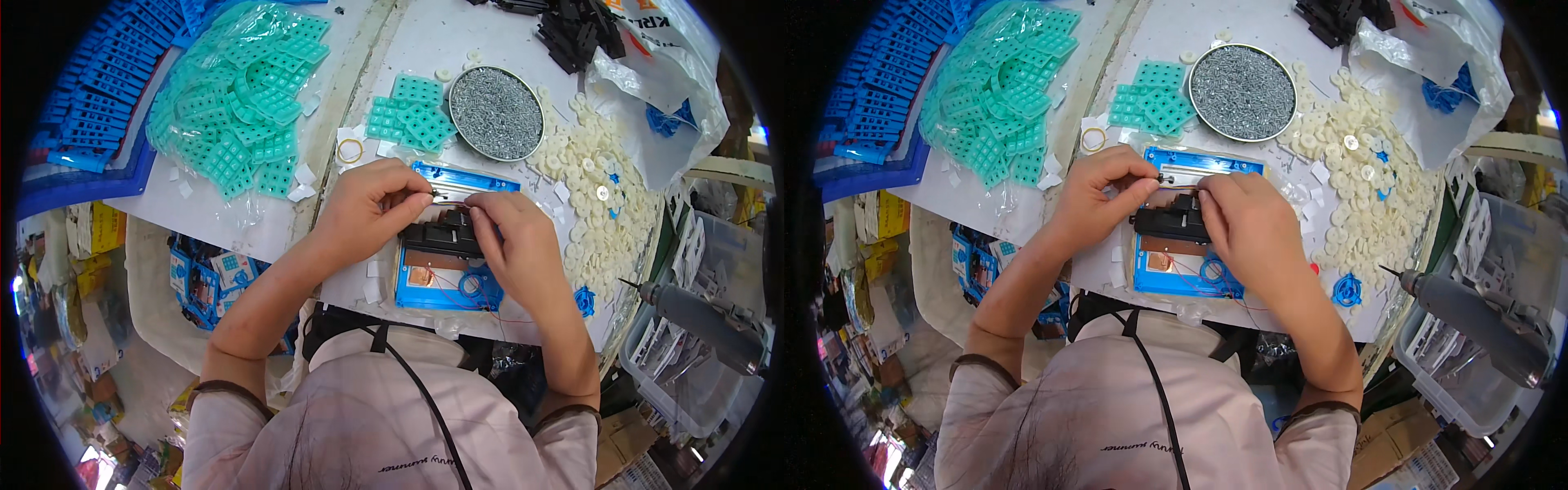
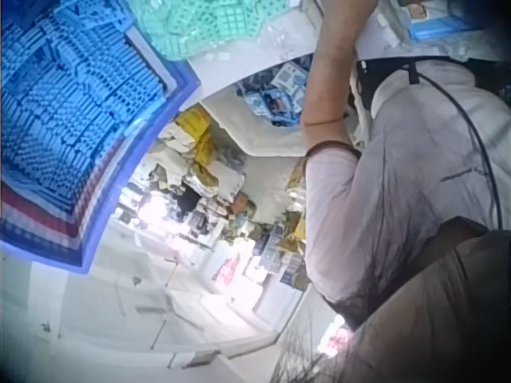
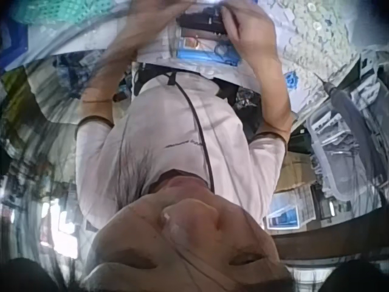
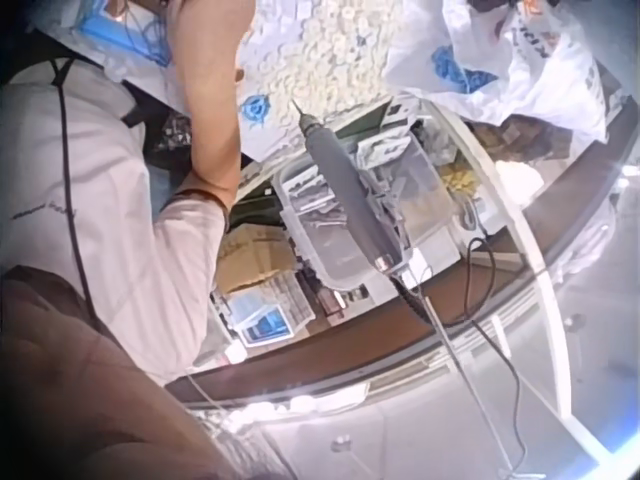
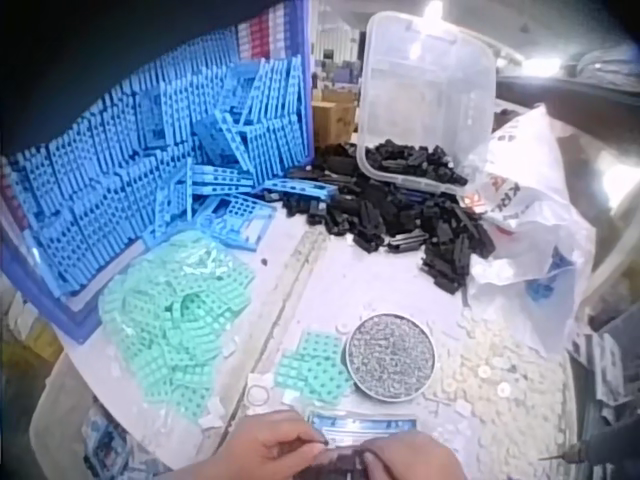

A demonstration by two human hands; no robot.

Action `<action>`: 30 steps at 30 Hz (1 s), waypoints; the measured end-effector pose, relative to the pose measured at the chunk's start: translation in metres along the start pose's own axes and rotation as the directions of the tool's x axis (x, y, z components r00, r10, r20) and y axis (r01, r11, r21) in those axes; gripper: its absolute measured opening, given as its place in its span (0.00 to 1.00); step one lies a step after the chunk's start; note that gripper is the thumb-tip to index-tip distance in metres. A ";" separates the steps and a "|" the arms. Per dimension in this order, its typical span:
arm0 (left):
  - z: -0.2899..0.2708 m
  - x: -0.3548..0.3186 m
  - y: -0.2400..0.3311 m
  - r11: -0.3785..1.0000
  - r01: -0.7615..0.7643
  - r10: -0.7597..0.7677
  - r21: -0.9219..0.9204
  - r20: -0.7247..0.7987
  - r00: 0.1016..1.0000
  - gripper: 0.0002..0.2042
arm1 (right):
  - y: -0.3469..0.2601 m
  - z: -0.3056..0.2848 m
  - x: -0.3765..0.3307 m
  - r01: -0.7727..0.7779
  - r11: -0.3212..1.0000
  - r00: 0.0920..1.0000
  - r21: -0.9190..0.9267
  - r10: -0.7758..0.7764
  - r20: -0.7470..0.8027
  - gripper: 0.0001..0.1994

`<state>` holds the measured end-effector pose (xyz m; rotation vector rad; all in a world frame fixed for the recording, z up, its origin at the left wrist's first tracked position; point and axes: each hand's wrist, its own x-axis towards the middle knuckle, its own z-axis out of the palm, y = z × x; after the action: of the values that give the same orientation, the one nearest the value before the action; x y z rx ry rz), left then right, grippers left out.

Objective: Assembling components of an electronic toy device using an electric screwdriver and small parts on a factory workstation.

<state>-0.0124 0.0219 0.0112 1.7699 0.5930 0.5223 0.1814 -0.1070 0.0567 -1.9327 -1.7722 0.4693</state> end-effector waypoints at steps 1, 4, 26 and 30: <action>-0.002 0.001 0.002 0.999 -0.024 0.023 0.026 0.021 1.000 0.04 | -0.005 0.000 0.000 -0.006 0.997 0.999 -0.072 0.004 -0.033 0.09; -0.006 0.003 0.008 0.993 -0.078 0.072 0.085 0.071 0.995 0.05 | -0.012 -0.002 0.000 0.027 0.987 0.988 -0.160 -0.051 -0.148 0.11; -0.014 0.013 0.017 0.938 -0.282 0.218 0.201 0.290 0.932 0.05 | 0.000 -0.005 -0.016 0.155 0.988 0.986 0.012 -0.154 -0.061 0.24; -0.019 0.024 0.026 0.876 -0.383 0.236 0.293 0.431 0.871 0.04 | 0.001 -0.003 -0.014 0.172 0.985 0.982 -0.008 -0.172 -0.074 0.19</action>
<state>-0.0021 0.0456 0.0424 2.2806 0.1205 0.2748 0.1826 -0.1212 0.0580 -1.7552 -1.8711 0.3308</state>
